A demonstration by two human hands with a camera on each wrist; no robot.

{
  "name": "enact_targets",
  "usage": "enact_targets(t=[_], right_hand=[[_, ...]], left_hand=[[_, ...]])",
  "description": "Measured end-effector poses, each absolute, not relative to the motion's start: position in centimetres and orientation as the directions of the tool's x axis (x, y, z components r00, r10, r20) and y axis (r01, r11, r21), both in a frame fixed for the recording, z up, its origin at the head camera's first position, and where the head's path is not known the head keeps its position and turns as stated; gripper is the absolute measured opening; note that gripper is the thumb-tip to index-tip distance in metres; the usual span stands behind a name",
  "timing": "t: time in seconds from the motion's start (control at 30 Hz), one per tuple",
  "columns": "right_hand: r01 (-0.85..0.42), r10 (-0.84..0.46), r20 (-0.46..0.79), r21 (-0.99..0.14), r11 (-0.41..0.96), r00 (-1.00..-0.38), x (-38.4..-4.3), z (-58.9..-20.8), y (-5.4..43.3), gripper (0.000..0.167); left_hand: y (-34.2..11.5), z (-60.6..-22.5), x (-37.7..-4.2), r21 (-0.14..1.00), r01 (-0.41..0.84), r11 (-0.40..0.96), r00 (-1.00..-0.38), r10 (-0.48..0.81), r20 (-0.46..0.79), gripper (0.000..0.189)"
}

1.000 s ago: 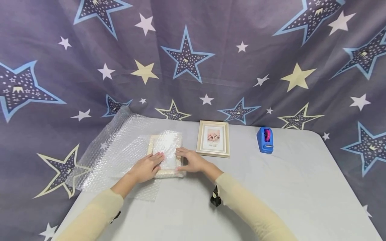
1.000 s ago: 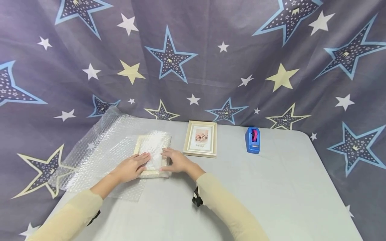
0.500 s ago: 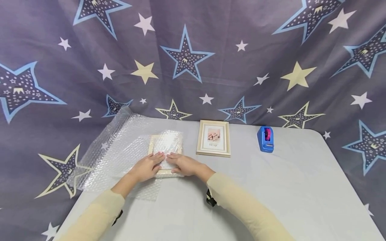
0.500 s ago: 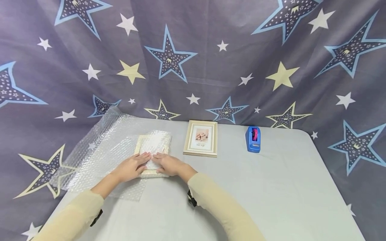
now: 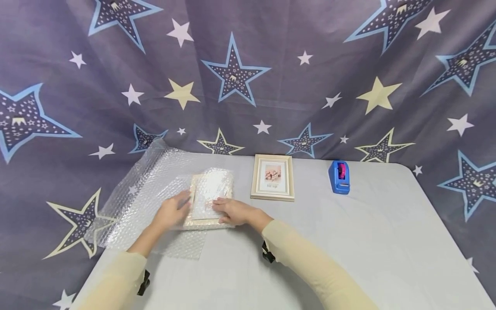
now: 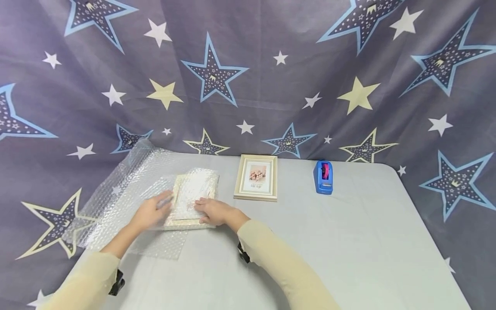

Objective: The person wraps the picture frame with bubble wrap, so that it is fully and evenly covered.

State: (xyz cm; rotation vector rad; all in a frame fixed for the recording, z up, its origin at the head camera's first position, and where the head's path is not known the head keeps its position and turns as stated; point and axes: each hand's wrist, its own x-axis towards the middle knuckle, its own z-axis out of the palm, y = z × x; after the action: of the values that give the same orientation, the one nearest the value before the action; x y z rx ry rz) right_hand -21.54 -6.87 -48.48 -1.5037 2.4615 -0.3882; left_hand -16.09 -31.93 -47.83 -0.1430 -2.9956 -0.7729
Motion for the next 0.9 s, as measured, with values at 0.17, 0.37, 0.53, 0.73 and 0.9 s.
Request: enact_targets(t=[0.17, 0.37, 0.53, 0.73, 0.9], right_hand=[[-0.821, -0.885, -0.076, -0.343, 0.457, -0.460, -21.6, -48.4, -6.7, 0.056], [-0.813, -0.881, -0.089, -0.350, 0.465, -0.465, -21.7, -48.4, -6.5, 0.056], [-0.815, -0.883, -0.078, -0.356, 0.458, -0.462, -21.7, -48.3, -6.6, 0.056], [-0.818, -0.885, -0.066, -0.355, 0.452, -0.461, -21.7, -48.3, -6.8, 0.056], [-0.814, -0.883, -0.067, -0.360, 0.455, -0.464, -21.7, -48.3, -6.9, 0.056]], left_hand=[[-36.1, -46.4, -15.8, 0.408, -0.176, 0.896, -0.984, -0.143, -0.109, 0.053], [-40.0, -45.9, -15.0, 0.325, -0.340, 0.882, -0.926, -0.254, -0.279, 0.057], [-41.4, -45.7, -14.4, 0.286, -0.361, 0.888, -0.915, -0.278, -0.291, 0.054], [-42.1, -45.1, -14.2, 0.240, -0.384, 0.891, -0.902, -0.306, -0.306, 0.053], [-42.4, -45.0, -14.0, 0.229, -0.401, 0.887, -0.891, -0.318, -0.325, 0.053]])
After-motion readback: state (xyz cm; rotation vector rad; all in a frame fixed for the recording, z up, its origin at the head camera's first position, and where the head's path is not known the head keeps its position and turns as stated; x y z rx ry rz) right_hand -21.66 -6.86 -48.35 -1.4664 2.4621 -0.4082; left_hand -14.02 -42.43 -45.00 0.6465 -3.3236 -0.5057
